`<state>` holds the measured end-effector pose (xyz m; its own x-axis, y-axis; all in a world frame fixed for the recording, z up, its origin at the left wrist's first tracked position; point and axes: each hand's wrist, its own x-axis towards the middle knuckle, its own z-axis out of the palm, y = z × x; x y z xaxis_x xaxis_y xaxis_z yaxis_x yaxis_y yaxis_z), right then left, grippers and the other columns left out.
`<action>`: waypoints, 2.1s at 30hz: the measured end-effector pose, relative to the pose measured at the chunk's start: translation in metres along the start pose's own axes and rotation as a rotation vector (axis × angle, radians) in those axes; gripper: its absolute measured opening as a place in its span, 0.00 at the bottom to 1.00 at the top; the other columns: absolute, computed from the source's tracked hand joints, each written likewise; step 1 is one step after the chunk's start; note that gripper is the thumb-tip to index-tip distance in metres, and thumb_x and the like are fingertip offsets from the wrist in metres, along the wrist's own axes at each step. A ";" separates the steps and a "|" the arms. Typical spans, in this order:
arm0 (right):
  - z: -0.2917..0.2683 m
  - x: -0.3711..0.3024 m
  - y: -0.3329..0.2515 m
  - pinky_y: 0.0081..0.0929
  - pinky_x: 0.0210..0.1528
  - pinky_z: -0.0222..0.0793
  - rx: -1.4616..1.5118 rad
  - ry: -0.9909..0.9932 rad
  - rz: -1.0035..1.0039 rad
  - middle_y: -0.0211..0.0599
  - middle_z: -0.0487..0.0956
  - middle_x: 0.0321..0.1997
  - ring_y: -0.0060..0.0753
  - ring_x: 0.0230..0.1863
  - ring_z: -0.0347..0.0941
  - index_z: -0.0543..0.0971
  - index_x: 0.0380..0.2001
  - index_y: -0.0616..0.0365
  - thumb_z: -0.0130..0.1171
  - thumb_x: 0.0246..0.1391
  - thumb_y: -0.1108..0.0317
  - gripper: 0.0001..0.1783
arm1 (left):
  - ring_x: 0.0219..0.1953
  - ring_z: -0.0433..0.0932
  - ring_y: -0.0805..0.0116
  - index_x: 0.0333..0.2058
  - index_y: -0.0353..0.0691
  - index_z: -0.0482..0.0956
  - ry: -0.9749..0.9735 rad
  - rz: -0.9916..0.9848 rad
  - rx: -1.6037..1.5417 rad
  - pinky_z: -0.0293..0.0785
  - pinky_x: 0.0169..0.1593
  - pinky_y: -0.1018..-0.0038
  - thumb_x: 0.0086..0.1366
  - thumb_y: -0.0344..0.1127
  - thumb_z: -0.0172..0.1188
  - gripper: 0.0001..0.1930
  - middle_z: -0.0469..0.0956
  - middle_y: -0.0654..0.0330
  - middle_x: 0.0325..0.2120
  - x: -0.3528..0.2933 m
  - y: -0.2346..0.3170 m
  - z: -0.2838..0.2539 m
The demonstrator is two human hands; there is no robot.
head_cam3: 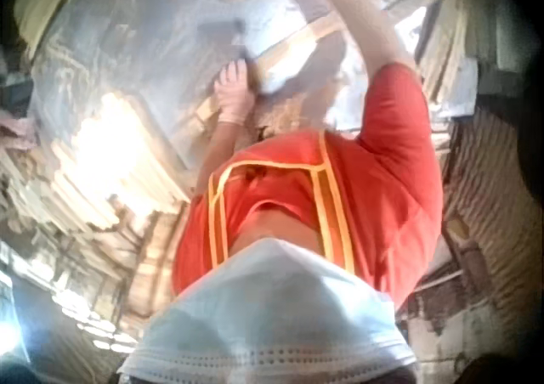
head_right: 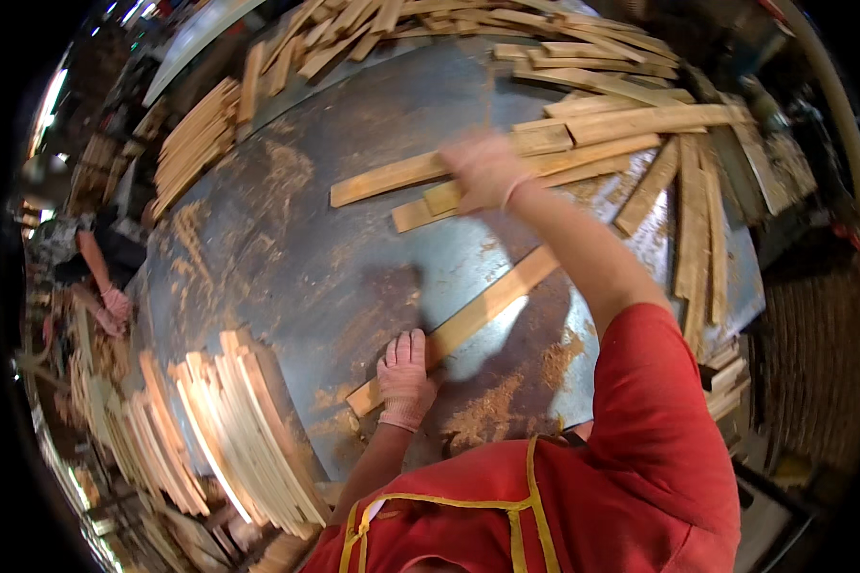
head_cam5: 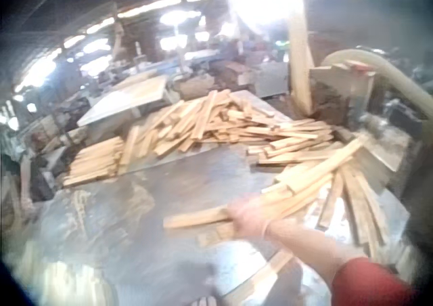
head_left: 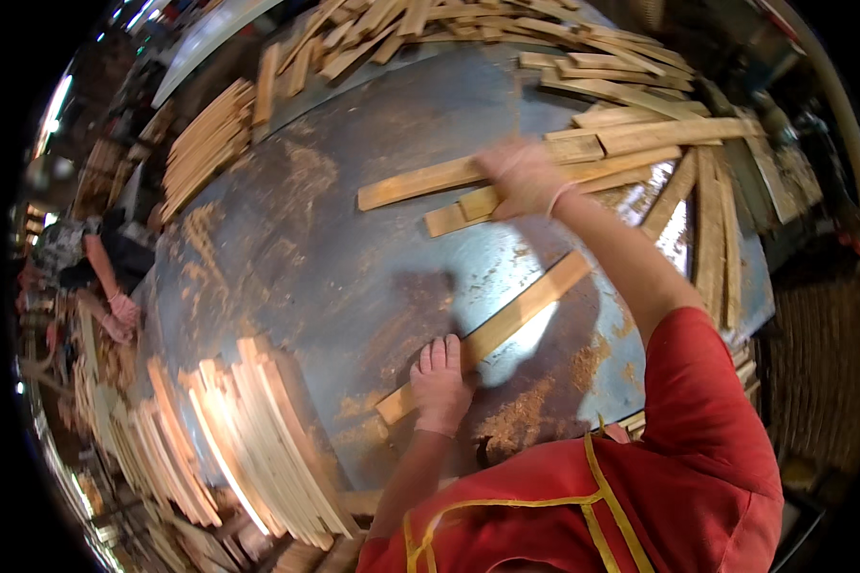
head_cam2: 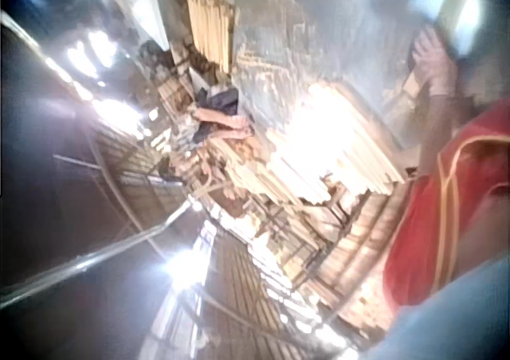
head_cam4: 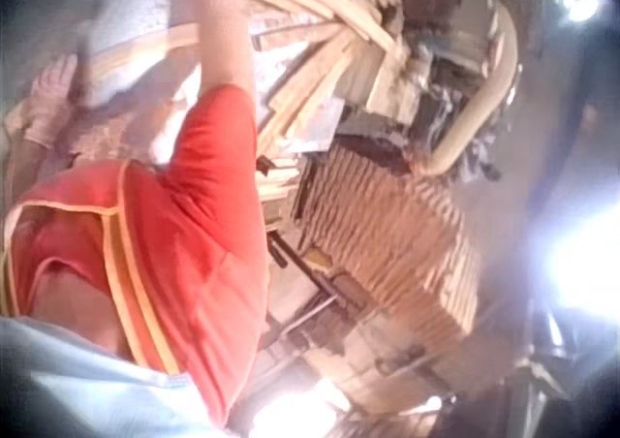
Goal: The person repeatedly picks up thin wooden planks from a scattered pile on a metal table and stacks them neatly. The worker handles the planks one by one, aligning them into a growing stack on the left side of the table.
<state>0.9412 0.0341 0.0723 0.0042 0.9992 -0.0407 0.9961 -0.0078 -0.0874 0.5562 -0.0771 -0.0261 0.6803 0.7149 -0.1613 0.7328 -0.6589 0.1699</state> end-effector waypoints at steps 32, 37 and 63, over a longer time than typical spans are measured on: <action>0.113 -0.201 -0.407 0.48 0.60 0.78 0.763 -0.552 -0.479 0.57 0.86 0.56 0.59 0.54 0.84 0.68 0.74 0.52 0.60 0.68 0.44 0.39 | 0.50 0.80 0.38 0.37 0.30 0.85 0.283 -0.629 -0.451 0.76 0.56 0.52 0.62 0.45 0.65 0.19 0.82 0.39 0.42 -0.198 -0.155 -0.015; 0.008 -0.186 -0.225 0.48 0.65 0.76 0.396 -0.317 0.266 0.56 0.83 0.60 0.56 0.58 0.83 0.74 0.69 0.57 0.64 0.65 0.54 0.34 | 0.68 0.72 0.47 0.61 0.41 0.83 0.108 -0.727 0.197 0.68 0.71 0.54 0.66 0.45 0.66 0.27 0.74 0.48 0.66 -0.260 -0.192 -0.033; 0.065 -0.164 -0.129 0.52 0.60 0.80 0.086 -0.488 0.183 0.56 0.79 0.62 0.58 0.55 0.83 0.56 0.80 0.50 0.78 0.48 0.56 0.60 | 0.75 0.63 0.48 0.73 0.46 0.70 0.088 -0.525 -0.277 0.61 0.76 0.53 0.65 0.49 0.71 0.40 0.65 0.52 0.73 -0.170 -0.073 -0.034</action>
<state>0.8063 -0.1311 0.0259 0.1157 0.8462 -0.5201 0.9720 -0.2042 -0.1162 0.3868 -0.1426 0.0215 0.2163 0.9527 -0.2134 0.9312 -0.1356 0.3384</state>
